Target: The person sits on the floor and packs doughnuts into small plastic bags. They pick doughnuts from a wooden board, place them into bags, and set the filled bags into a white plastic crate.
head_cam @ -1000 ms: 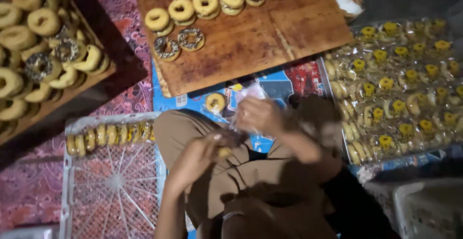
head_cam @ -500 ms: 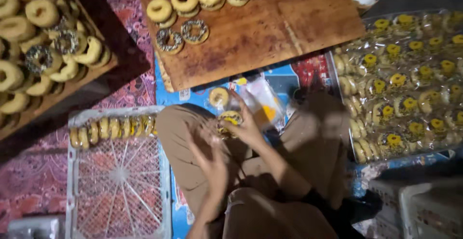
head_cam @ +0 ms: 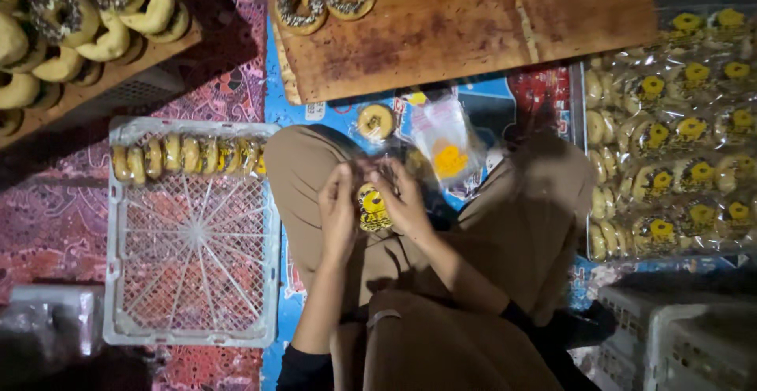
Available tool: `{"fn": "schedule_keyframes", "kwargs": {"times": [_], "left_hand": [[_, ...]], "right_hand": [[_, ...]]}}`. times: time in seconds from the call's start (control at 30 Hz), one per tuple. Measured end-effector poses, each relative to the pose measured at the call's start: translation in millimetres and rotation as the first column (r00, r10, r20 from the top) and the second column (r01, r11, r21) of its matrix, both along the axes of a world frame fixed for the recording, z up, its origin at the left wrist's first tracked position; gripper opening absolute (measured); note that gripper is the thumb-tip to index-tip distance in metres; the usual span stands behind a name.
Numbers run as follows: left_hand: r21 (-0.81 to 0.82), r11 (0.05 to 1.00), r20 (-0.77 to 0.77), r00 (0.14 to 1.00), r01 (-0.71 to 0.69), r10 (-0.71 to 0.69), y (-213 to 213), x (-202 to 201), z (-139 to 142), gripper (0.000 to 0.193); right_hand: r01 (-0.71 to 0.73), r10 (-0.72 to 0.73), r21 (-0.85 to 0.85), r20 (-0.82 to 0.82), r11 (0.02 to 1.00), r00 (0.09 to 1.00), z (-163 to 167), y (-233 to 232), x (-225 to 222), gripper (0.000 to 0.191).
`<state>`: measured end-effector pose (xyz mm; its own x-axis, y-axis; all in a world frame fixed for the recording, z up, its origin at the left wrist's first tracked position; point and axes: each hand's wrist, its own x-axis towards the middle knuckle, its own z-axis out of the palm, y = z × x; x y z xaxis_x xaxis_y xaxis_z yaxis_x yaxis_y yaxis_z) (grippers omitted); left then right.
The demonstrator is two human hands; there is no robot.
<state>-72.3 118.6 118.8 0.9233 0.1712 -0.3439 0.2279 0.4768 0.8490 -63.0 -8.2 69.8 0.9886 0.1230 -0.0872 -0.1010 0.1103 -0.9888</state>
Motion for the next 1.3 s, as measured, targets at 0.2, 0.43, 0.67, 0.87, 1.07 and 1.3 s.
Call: {"fn": "schedule_keyframes", "kwargs": {"times": [0.2, 0.43, 0.67, 0.87, 1.07, 1.3], "left_hand": [[0.663, 0.732, 0.128, 0.987, -0.159, 0.098, 14.4, -16.6, -4.1, 0.024], [0.532, 0.814, 0.025, 0.965, -0.233, 0.259, 31.8, 9.9, -3.2, 0.011], [0.83, 0.517, 0.176, 0.978, -0.21, 0.113, 53.3, -22.0, 13.0, 0.01], [0.723, 0.684, 0.082, 0.995, -0.094, 0.051, 46.2, 5.3, -15.9, 0.015], [0.853, 0.522, 0.084, 0.983, 0.015, -0.166, 6.0, 144.2, -80.9, 0.054], [0.777, 0.4, -0.319, 0.852, 0.486, -0.416, 2.8, 184.6, -100.9, 0.081]], "right_hand": [[0.087, -0.087, -0.056, 0.012, 0.995, 0.996, 7.5, 9.5, -16.5, 0.015], [0.244, -0.221, 0.105, -0.195, 0.964, 0.956, 2.1, 16.4, 7.1, 0.012], [0.335, -0.212, 0.183, -0.484, 0.924, 0.849, -20.0, 39.0, -31.2, 0.011], [0.318, -0.247, 0.132, -0.384, 0.939, 0.89, -28.7, 27.6, -4.6, 0.025], [0.515, -0.515, -0.006, -0.055, 0.857, 0.856, -50.4, 21.0, 96.6, 0.043], [0.637, -0.492, 0.145, -0.516, 0.757, 0.702, -63.3, 37.6, 104.3, 0.059]]}}
